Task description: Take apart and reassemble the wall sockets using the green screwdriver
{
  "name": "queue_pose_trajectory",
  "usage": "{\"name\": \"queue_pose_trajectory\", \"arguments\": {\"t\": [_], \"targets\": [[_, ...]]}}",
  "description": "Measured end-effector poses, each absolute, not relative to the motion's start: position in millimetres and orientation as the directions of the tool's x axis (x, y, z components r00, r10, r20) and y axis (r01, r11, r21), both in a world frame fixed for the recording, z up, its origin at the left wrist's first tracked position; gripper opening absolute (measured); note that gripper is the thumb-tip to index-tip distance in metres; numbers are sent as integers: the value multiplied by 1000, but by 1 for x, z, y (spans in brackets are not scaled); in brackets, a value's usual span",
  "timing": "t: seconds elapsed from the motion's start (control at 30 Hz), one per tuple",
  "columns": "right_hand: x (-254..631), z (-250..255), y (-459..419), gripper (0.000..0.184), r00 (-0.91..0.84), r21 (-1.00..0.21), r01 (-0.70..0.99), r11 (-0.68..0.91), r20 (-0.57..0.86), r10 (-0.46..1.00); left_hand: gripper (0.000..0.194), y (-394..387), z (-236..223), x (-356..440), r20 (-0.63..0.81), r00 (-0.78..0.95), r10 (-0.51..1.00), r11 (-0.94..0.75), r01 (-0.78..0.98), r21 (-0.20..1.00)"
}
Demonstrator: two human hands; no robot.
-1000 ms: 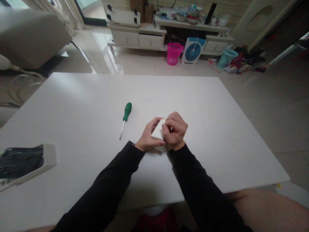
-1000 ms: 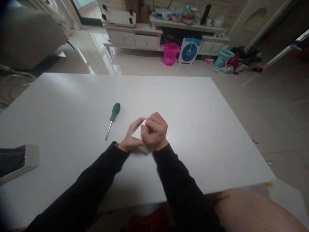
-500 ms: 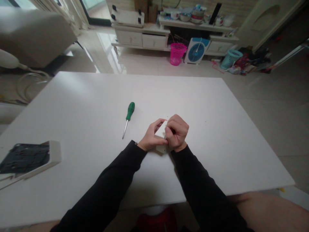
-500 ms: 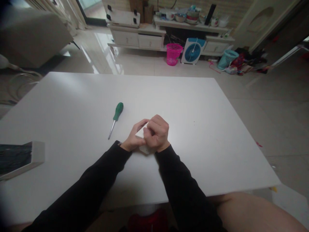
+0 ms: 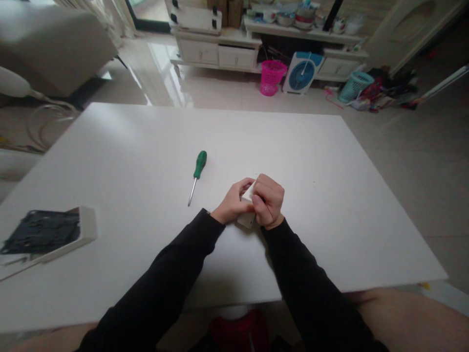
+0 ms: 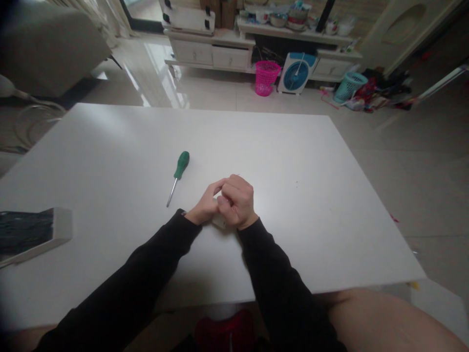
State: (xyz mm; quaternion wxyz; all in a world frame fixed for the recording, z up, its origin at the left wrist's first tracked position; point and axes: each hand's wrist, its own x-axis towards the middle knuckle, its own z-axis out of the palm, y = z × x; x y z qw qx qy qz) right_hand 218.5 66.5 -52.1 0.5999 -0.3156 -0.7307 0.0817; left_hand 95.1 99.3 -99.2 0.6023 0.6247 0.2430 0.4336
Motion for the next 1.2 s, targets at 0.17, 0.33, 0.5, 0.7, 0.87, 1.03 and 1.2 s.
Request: {"name": "queue_pose_trajectory", "arguments": {"t": [0.17,0.33,0.5,0.7,0.87,1.03,1.2], "targets": [[219,-52,66,35,-63,-508,394,766,817,574,46,100,-97,96,219,500,838,-135,-199,971],[217,-51,64,33,-62,-509,412,756,812,581,41,99,-98,97,211,468,858,-126,-207,970],[217,-50,63,33,-39,-517,444,732,805,592,39,101,-106,99,220,463,858,-128,-223,966],[217,-49,63,33,-53,-483,469,739,820,570,38,102,-105,101,229,468,854,-122,-248,961],[215,-51,65,31,-44,-472,441,763,838,544,39,101,-101,98,242,454,857,-149,-232,961],[215,-49,64,32,-70,-465,467,752,828,556,39,101,-101,97,242,456,856,-142,-244,959],[215,-47,63,31,-69,-453,471,757,836,544,36,100,-100,97,238,449,861,-144,-234,962]]}}
